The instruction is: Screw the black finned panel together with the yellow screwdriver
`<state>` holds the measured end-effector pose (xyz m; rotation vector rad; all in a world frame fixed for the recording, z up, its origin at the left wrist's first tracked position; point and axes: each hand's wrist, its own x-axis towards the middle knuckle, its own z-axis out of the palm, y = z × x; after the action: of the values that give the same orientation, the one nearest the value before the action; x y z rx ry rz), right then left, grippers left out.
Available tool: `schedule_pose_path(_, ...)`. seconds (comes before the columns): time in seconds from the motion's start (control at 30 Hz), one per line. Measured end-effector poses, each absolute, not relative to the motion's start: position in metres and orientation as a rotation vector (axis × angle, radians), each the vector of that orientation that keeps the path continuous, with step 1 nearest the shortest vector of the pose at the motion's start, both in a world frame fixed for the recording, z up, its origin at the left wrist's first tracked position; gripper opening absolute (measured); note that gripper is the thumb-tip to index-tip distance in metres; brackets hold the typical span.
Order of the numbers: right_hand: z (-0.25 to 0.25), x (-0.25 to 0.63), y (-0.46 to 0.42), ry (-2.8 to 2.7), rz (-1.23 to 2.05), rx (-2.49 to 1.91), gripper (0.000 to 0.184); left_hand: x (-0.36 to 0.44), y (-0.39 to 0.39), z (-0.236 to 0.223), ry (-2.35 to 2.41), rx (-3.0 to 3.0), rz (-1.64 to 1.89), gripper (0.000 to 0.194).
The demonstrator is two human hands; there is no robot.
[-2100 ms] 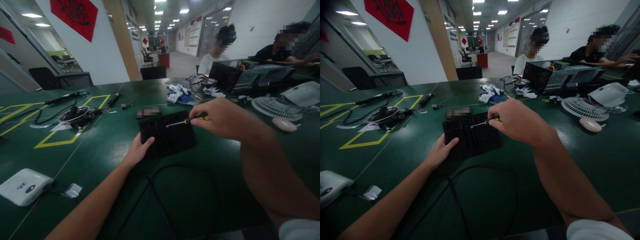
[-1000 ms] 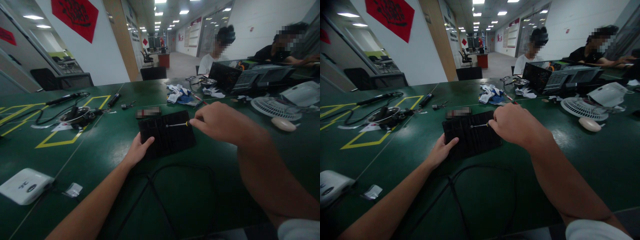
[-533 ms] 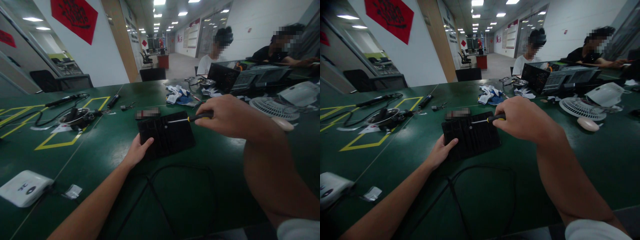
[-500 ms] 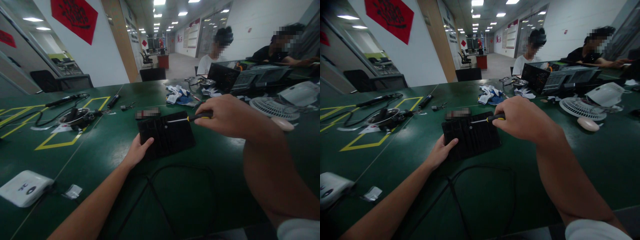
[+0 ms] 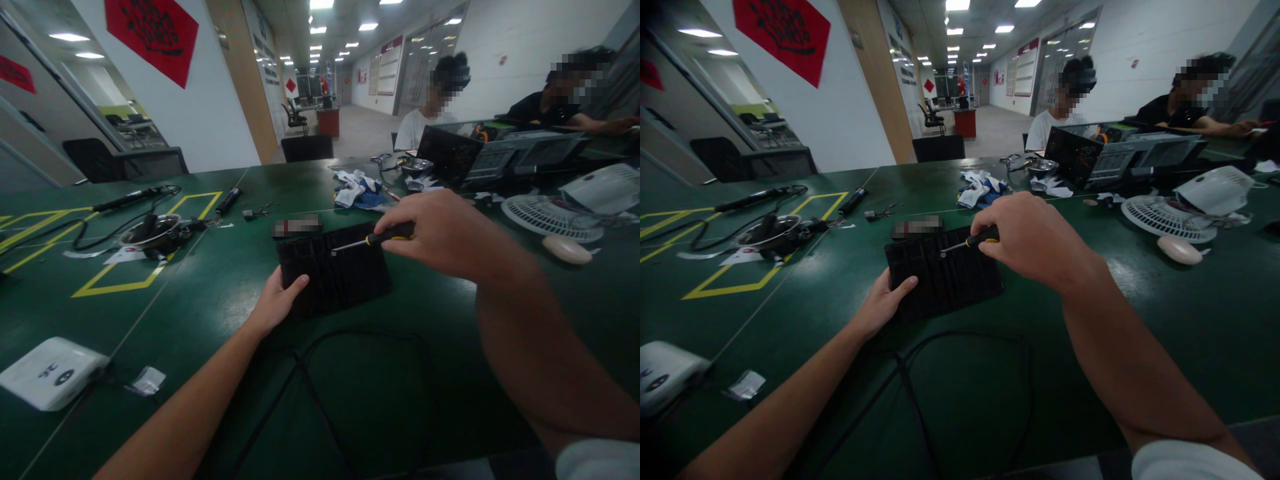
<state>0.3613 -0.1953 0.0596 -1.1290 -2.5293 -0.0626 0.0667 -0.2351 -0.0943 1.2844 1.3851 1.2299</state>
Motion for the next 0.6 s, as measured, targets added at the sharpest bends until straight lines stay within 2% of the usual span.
schedule_pose_path(0.6,0.0584,0.3603,-0.1924,-2.571,-0.058,-1.162,0.026,0.0655,-0.2333,-0.0975,1.38,1.293,1.241,0.057)
